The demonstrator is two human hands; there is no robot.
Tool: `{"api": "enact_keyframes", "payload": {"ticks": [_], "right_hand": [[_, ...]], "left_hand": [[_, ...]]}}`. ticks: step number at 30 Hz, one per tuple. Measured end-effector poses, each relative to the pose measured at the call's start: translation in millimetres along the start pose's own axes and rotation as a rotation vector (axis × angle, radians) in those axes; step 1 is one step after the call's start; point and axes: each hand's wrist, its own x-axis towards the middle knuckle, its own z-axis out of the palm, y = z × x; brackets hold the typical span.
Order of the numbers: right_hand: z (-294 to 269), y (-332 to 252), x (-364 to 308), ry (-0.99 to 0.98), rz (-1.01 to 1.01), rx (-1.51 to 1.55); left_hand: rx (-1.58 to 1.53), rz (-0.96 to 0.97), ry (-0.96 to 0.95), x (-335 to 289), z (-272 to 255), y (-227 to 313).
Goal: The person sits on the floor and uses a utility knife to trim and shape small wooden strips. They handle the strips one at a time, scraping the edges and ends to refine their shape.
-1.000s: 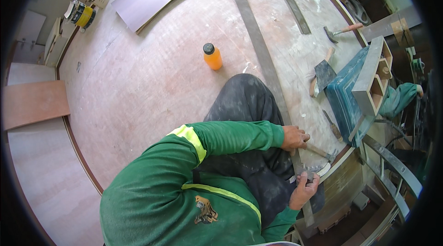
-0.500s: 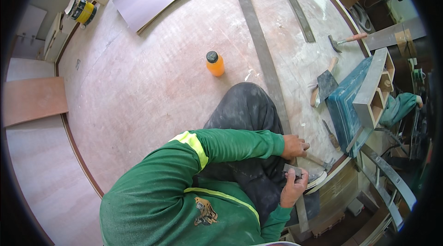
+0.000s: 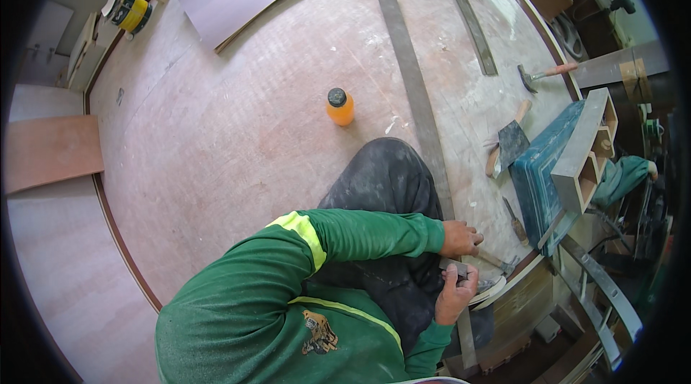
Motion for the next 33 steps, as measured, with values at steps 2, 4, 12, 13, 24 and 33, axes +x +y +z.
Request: {"api": "enact_keyframes", "payload": {"ticks": [2,4,12,13,24,33], "right_hand": [[2.1,-0.6,0.8,0.002,-0.007,-0.002],[3.8,-5.0,1.6,0.000,-0.015,-0.005],[6.0,-3.6,4.6,-0.003,-0.040,-0.023],[6.2,-2.7,4.6,-0.004,-0.038,-0.022],[7.8,-0.4,7.2,-0.002,-0.057,-0.053],[15.2,-13.1,12.0,0.001,-0.060,-0.148]], "left_hand": [[-0.002,0.000,-0.005,0.9,0.1,0.1],[-0.001,-0.002,-0.002,0.9,1.5,-0.7],[0.001,0.006,0.002,-1.6,-0.5,-1.6],[0.003,0.003,0.001,-1.5,-0.7,-1.6],[0.016,0.006,0.003,-3.2,2.8,0.4],[0.003,0.023,-0.002,-4.8,3.6,-5.8]]}}
